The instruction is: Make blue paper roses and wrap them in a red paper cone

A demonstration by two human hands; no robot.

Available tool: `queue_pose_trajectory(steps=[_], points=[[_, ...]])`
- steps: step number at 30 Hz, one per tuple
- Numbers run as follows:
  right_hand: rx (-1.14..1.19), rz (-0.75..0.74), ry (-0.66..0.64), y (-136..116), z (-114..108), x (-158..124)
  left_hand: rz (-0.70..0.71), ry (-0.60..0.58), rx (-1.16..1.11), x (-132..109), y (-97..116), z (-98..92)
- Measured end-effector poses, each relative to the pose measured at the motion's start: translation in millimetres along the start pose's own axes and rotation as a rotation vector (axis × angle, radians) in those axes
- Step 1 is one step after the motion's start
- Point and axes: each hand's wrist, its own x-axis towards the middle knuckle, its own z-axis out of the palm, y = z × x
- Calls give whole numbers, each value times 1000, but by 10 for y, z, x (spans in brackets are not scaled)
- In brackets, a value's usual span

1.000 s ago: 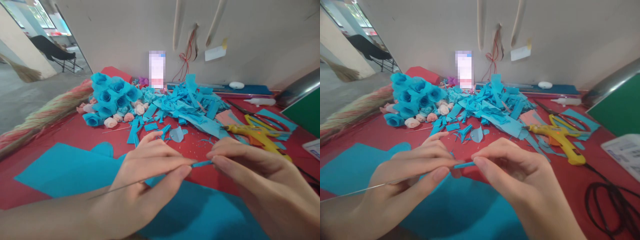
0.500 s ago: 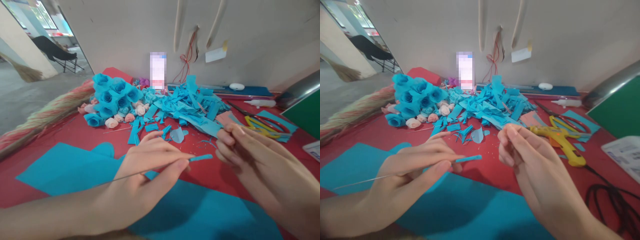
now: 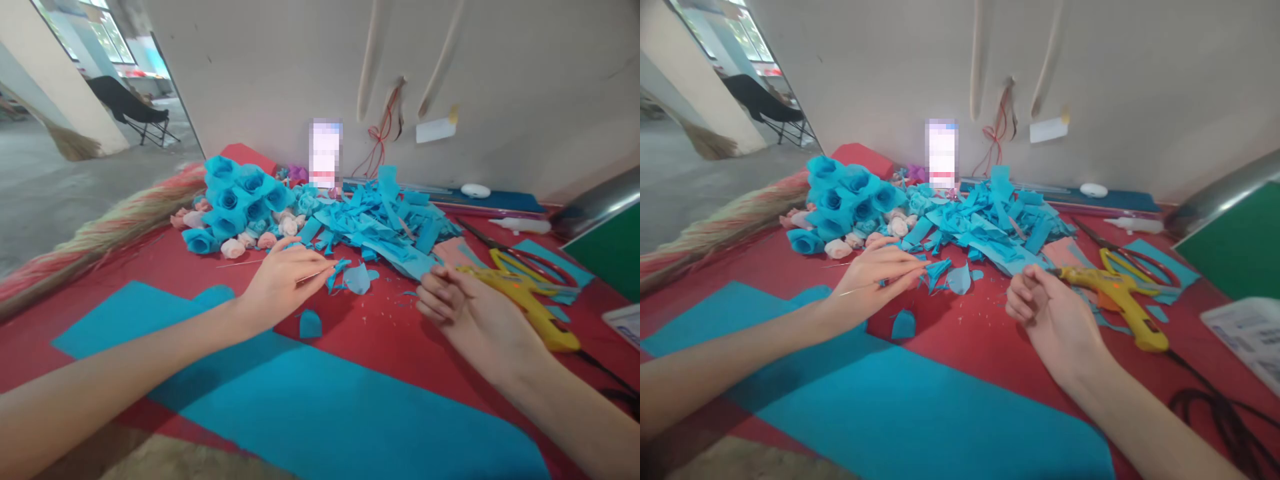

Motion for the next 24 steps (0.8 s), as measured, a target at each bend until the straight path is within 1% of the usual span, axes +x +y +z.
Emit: queue_pose_trajectory(steps=[3, 7, 9, 12, 15, 18, 21, 24], points=[[-24, 25, -37, 44, 9, -15, 89, -50, 106, -38, -117, 19], [-112, 26, -87, 113, 36, -54, 227, -100, 296, -44, -187, -28], [-162, -3, -83, 133, 50, -67, 266, -105, 353, -16, -204, -82], [-222, -23, -68, 142, 72, -83, 288, -127, 406, 31, -225, -166], [-265, -8, -61, 146, 92, -99, 283, -194, 432, 34, -250, -198], [-295, 9, -68, 159, 109, -115, 235, -260, 424, 2, -260, -174], [-312, 23, -94, 179, 136, -149, 149, -248, 397, -12, -189, -148], [-329, 68, -158, 201, 195, -230, 95, -190, 274, -1, 17, -162]])
